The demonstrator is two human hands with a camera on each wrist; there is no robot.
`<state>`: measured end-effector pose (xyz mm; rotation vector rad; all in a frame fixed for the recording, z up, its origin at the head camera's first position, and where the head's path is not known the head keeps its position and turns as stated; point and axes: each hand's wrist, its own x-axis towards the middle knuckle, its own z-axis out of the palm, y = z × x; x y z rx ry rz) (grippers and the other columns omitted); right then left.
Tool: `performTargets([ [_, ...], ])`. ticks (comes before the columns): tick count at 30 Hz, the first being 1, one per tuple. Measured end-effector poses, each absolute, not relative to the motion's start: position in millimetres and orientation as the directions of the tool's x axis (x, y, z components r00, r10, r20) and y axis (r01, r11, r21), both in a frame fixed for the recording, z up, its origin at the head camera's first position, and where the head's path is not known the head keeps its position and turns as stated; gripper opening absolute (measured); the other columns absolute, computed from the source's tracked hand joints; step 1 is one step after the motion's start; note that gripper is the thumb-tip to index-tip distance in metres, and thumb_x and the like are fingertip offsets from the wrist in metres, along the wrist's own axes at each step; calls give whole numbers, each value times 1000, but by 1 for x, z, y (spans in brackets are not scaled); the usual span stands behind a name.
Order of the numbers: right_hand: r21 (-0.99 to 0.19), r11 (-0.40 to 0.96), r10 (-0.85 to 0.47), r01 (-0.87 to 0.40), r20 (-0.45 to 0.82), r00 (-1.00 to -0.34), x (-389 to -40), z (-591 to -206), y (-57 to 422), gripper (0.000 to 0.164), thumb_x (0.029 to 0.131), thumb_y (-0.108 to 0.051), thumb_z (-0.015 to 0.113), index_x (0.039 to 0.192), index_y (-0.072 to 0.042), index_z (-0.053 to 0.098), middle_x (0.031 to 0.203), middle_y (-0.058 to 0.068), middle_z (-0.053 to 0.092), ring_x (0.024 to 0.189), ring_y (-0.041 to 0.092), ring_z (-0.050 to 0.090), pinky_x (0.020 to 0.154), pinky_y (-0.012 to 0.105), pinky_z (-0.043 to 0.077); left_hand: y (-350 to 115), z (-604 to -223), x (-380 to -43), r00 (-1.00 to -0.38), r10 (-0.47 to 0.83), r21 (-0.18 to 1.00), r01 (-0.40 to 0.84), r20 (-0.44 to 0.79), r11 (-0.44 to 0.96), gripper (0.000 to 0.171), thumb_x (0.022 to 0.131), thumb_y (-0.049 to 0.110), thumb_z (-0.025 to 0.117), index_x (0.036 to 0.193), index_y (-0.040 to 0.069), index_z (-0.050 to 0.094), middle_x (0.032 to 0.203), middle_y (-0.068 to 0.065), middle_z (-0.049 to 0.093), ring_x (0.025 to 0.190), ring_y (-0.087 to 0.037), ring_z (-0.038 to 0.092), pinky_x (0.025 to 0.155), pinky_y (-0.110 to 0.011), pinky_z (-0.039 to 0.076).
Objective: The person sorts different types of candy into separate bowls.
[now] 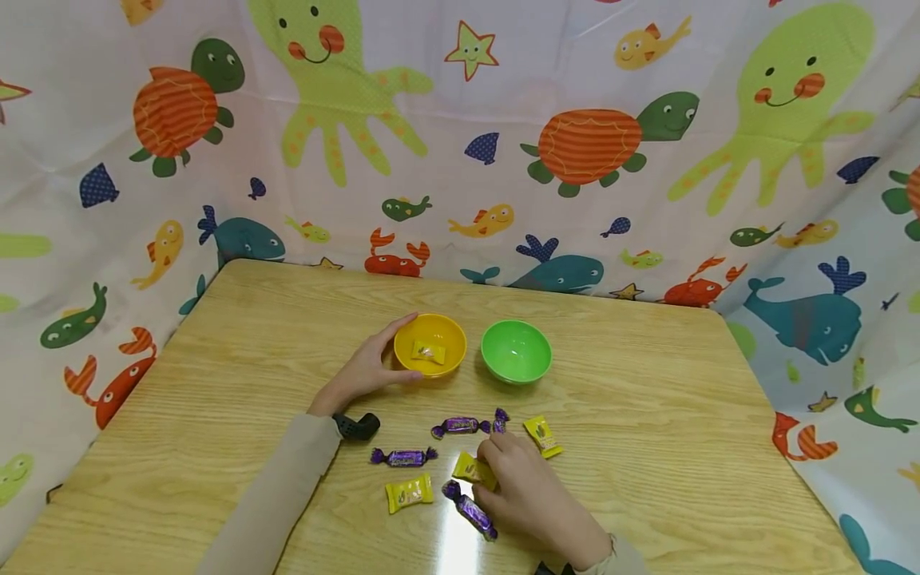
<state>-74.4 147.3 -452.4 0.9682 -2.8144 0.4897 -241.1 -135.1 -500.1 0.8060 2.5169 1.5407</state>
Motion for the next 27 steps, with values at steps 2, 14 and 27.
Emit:
performTargets([
  [2,-259,734,-576,-627,250,-778,-75,-455,148,23,72,-21,79,83,-13,62,75,-11,43,71,8,39,68,29,42,-135,-500,-241,-859,474,849,390,195,357,99,80,42,83,159,23,26,161,-1,29,147,-25,25,120,-50,18],
  [14,-300,723,-569,-622,252,-783,-77,-454,148,20,69,-16,75,81,-14,60,75,-12,43,70,8,40,65,25,41,-133,-499,-240,-862,474,849,380,181,366,100,79,45,83,158,23,26,161,-1,29,147,-25,25,120,-51,17],
  [27,-314,709,-578,-632,255,-775,-96,-434,150,23,73,-14,80,88,-7,65,81,-4,54,74,11,49,66,27,49,-133,-498,-241,-864,474,853,370,171,368,100,79,43,83,158,24,26,161,0,28,148,-24,24,120,-50,17],
])
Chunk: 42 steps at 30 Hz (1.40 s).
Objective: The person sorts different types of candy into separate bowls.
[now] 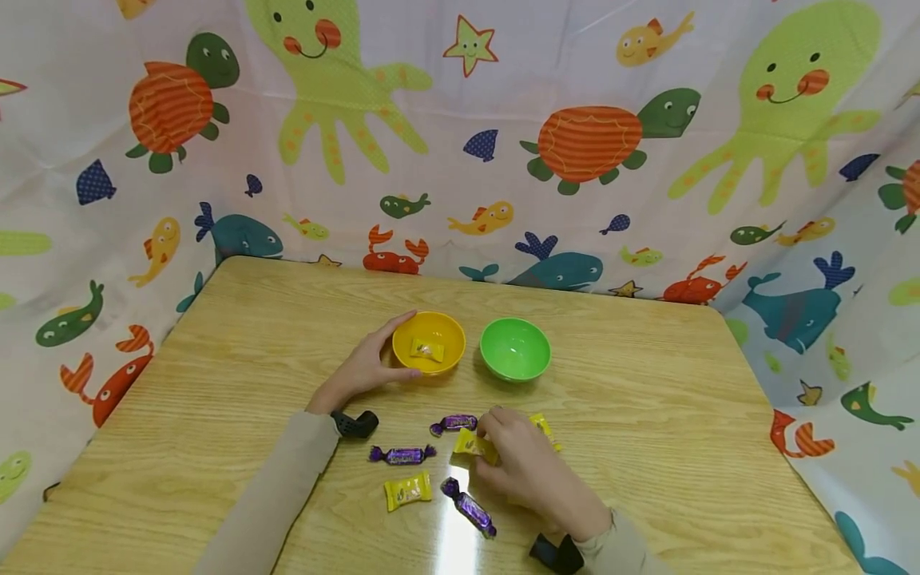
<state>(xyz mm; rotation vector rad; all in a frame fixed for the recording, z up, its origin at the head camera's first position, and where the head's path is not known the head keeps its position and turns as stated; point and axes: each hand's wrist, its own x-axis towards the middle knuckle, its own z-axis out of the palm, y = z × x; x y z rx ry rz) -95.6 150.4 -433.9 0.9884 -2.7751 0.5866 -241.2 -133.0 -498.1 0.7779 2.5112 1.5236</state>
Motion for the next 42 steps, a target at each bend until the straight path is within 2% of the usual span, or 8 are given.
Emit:
performTargets([
  [11,-331,707,-559,-625,280,-781,-121,-406,145,26,75,-15,83,91,-8,64,83,-3,56,75,12,49,66,28,47,-132,-498,-242,-864,474,851,373,172,370,99,80,43,83,158,26,26,161,0,28,148,-25,24,120,-50,17],
  [17,-381,692,-540,-613,291,-790,-139,-393,138,25,76,-14,82,93,-7,64,84,-1,58,75,13,52,64,25,49,-132,-497,-241,-864,471,854,373,177,364,99,79,44,83,158,25,27,161,-1,28,148,-25,24,120,-50,17],
  [23,-423,685,-534,-593,262,-804,-162,-385,125,22,79,-15,79,94,-6,65,84,2,59,75,15,53,64,27,49,-133,-497,-240,-861,476,859,372,179,351,98,80,44,83,158,25,27,161,-1,29,147,-25,26,120,-51,18],
  [33,-498,676,-518,-543,201,-831,-203,-403,105,23,82,-17,78,98,-5,66,88,3,59,78,17,52,68,30,49,-134,-497,-241,-860,478,861,371,178,348,96,81,42,82,158,27,27,160,3,29,147,-23,25,120,-51,18],
  [42,-455,710,-539,-538,141,-831,-227,-421,88,21,81,-17,80,96,-4,72,87,5,63,81,19,54,76,31,51,-135,-499,-240,-861,475,862,372,182,343,96,81,43,82,158,29,27,160,6,29,147,-22,26,120,-49,20],
])
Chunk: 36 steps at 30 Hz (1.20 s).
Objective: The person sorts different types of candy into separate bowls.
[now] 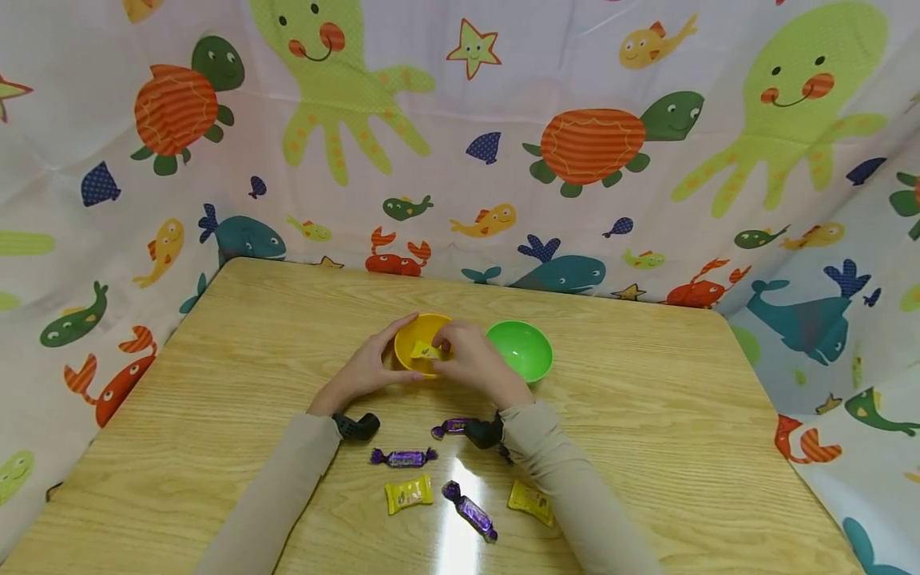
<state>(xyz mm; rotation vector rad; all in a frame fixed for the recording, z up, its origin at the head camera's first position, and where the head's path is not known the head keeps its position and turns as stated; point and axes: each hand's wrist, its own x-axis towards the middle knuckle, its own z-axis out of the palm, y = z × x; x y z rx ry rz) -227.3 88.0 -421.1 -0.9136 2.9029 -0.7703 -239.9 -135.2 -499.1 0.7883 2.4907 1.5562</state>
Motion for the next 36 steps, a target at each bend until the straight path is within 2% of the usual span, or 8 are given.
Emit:
performTargets([
  [6,-408,747,-546,-525,74,-835,-234,-421,81,18,81,-21,82,91,-7,77,82,1,69,81,19,57,81,35,47,-136,-500,-240,-859,478,858,376,182,350,96,81,45,81,158,29,26,160,5,30,147,-21,27,120,-49,20],
  [12,-398,772,-538,-496,6,-843,-236,-422,79,17,82,-23,82,93,-10,78,84,-1,72,87,19,59,88,41,40,-136,-500,-241,-855,485,856,383,185,348,97,81,44,81,158,26,26,161,4,28,147,-23,26,120,-49,20],
  [19,-373,778,-546,-506,0,-838,-237,-422,79,18,81,-25,83,91,-11,79,82,-2,72,80,16,60,84,37,43,-135,-500,-240,-859,480,852,379,179,361,96,81,47,81,158,29,26,161,6,28,147,-22,25,120,-50,20],
  [26,-392,762,-550,-515,28,-835,-237,-418,80,17,81,-23,84,88,-10,78,77,-2,70,73,14,59,70,28,50,-135,-501,-240,-857,483,859,376,180,346,97,81,45,81,158,26,26,161,3,29,147,-23,26,120,-50,20],
  [36,-498,714,-538,-492,59,-841,-224,-392,87,21,87,-18,78,99,-1,74,91,8,67,85,25,61,77,33,53,-136,-500,-241,-861,476,855,376,180,357,96,81,46,81,158,30,26,161,4,28,148,-22,24,120,-49,18],
])
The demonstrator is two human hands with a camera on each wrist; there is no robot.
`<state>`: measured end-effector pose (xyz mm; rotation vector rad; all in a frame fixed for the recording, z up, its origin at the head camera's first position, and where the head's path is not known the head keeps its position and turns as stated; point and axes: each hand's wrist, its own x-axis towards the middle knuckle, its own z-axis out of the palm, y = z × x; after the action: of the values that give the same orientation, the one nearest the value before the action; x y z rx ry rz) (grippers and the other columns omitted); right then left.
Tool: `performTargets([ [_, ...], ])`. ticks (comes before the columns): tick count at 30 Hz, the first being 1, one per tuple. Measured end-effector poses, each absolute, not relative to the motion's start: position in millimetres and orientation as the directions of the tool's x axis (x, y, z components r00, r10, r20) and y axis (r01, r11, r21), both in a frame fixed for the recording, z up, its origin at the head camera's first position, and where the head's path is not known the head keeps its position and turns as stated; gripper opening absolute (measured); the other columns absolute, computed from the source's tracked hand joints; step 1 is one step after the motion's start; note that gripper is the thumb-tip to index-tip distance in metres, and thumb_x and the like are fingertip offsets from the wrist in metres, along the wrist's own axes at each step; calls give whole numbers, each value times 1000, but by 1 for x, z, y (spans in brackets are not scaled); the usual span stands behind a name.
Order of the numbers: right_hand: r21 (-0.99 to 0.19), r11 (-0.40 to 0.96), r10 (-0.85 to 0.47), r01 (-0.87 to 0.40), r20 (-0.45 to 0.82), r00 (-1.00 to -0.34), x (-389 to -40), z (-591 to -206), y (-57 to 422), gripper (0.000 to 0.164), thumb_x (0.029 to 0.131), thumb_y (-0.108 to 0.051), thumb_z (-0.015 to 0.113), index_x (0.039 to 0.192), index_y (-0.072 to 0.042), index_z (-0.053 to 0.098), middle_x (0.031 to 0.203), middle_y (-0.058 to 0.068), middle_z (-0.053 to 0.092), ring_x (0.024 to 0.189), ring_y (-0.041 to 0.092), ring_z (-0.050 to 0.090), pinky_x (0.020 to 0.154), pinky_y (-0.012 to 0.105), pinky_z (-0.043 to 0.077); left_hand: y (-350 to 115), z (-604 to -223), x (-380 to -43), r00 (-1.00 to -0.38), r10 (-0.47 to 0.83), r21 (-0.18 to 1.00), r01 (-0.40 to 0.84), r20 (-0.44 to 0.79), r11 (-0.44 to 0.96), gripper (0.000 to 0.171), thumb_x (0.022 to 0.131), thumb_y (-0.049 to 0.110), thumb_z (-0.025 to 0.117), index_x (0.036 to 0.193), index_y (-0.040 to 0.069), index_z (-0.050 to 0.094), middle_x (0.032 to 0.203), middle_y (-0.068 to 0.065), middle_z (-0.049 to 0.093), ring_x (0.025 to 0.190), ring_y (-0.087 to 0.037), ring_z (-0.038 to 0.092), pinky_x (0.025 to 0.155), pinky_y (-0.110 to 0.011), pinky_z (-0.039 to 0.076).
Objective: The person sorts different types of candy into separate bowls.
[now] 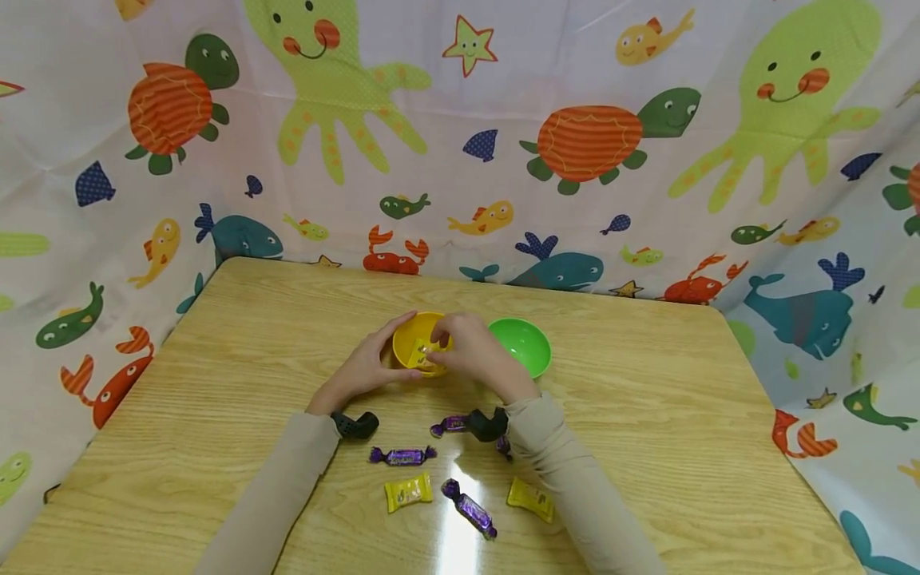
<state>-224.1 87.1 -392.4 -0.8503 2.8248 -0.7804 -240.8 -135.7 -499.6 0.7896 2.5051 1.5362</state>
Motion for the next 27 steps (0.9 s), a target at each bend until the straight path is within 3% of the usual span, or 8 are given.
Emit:
performTargets([
  [4,-517,699,-534,-494,83,-842,-214,-385,92,23,87,-18,78,100,-1,73,90,7,65,87,28,60,76,33,52,-135,-499,-241,-852,485,855,392,197,339,96,82,42,82,158,27,26,161,-1,29,147,-25,26,120,-51,19],
  [9,-525,668,-531,-528,160,-832,-197,-379,96,19,86,-18,79,97,-3,72,86,4,63,79,19,55,68,28,49,-135,-498,-241,-851,486,855,394,200,338,96,81,41,82,158,24,27,160,-2,30,146,-25,28,120,-50,19],
  [20,-539,541,-600,-646,291,-745,-154,-377,98,17,85,-15,80,95,-6,70,90,3,64,83,21,59,71,26,51,-135,-499,-241,-853,482,859,390,201,331,99,80,39,84,158,21,26,159,1,33,145,-21,30,120,-49,19],
  [27,-515,478,-659,-711,325,-678,-129,-384,97,17,86,-16,80,96,-10,68,92,1,64,85,12,54,71,21,49,-135,-500,-241,-852,481,851,400,208,340,98,80,40,83,158,21,27,160,-2,31,146,-25,28,119,-53,19],
])
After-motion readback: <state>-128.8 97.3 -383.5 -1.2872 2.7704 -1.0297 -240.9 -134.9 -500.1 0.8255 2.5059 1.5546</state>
